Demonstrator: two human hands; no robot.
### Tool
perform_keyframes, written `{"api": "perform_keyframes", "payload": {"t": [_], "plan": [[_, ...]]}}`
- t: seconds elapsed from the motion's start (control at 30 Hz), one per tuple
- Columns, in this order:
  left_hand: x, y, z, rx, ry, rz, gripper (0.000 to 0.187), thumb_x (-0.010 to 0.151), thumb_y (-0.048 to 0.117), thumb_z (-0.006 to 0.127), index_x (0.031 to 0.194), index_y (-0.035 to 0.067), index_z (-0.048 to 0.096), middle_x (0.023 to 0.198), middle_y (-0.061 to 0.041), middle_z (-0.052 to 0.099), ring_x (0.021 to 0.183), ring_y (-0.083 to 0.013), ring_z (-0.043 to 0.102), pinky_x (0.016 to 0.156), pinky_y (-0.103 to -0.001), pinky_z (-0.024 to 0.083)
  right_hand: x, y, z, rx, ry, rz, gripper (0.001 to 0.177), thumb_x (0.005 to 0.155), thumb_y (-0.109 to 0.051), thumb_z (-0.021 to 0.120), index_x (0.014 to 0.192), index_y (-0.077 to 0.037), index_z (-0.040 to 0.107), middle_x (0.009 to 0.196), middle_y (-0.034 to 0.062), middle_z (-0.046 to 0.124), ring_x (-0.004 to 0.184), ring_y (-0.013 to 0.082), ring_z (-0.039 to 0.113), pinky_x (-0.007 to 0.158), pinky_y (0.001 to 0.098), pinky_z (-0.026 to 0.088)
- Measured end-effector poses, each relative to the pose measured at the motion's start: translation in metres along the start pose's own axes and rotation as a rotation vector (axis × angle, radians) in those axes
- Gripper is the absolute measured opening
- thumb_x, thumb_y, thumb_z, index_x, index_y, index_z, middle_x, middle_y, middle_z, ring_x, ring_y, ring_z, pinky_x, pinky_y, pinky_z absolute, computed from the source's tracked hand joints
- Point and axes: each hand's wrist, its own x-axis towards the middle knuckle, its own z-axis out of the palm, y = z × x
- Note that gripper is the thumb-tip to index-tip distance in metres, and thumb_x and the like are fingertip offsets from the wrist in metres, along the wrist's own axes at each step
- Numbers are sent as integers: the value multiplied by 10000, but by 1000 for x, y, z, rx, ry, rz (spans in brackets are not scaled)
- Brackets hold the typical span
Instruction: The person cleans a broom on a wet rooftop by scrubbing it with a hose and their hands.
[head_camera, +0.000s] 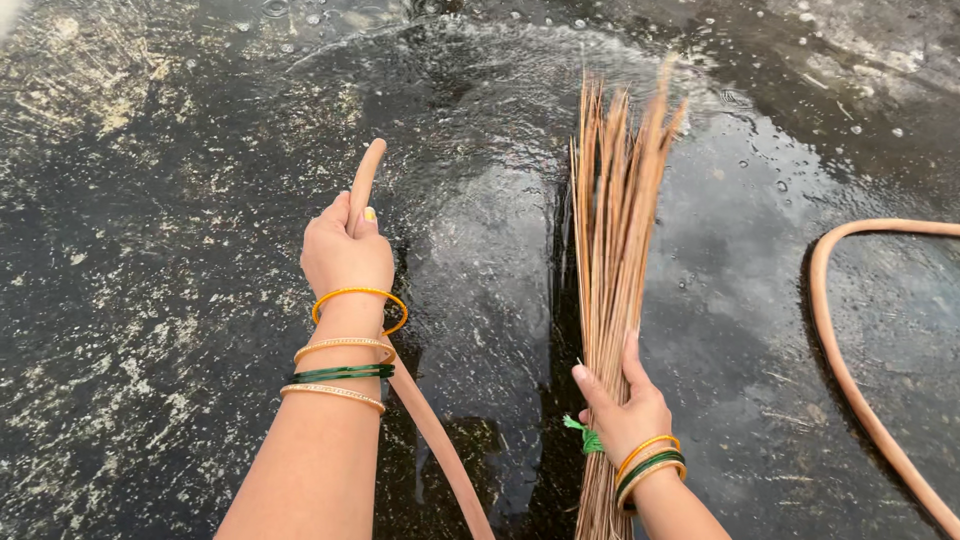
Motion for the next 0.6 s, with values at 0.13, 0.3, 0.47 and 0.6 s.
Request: {"api": "perform_keyframes", "payload": {"t": [0.13,0.3,0.47,0.6], "plan": [[13,-18,-6,17,77,110,359,956,154,663,1310,97,676,1108,-115,670,996,-280,680,893,-406,526,-15,-23,35,-208,-219,-266,923,816,-322,799,1567,-359,264,1233,66,718,810,221,722,726,367,607],[21,-41,-5,-203,58,110,368,979,135,636,1345,104,654,1097,-85,659,948,-211,693,853,-348,557,-24,-58,85,-781,-605,-601,768,924,-360,671,1585,-440,289,1143,164,722,1031,324,698,930,417,549],[24,-47,2,-251,131,130,367,989,117,630,1356,97,646,1133,-84,659,965,-209,687,850,-357,558,3,-82,123,-677,-381,-689,738,876,-345,746,1525,-398,398,1128,199,722,1008,367,690,886,438,562],[20,-43,5,-258,113,59,380,980,121,617,1359,113,640,1126,-77,660,947,-206,690,839,-355,558,23,-75,104,-324,-229,-195,821,850,-285,760,1551,-422,355,1038,85,768,668,190,737,649,337,621]]}}
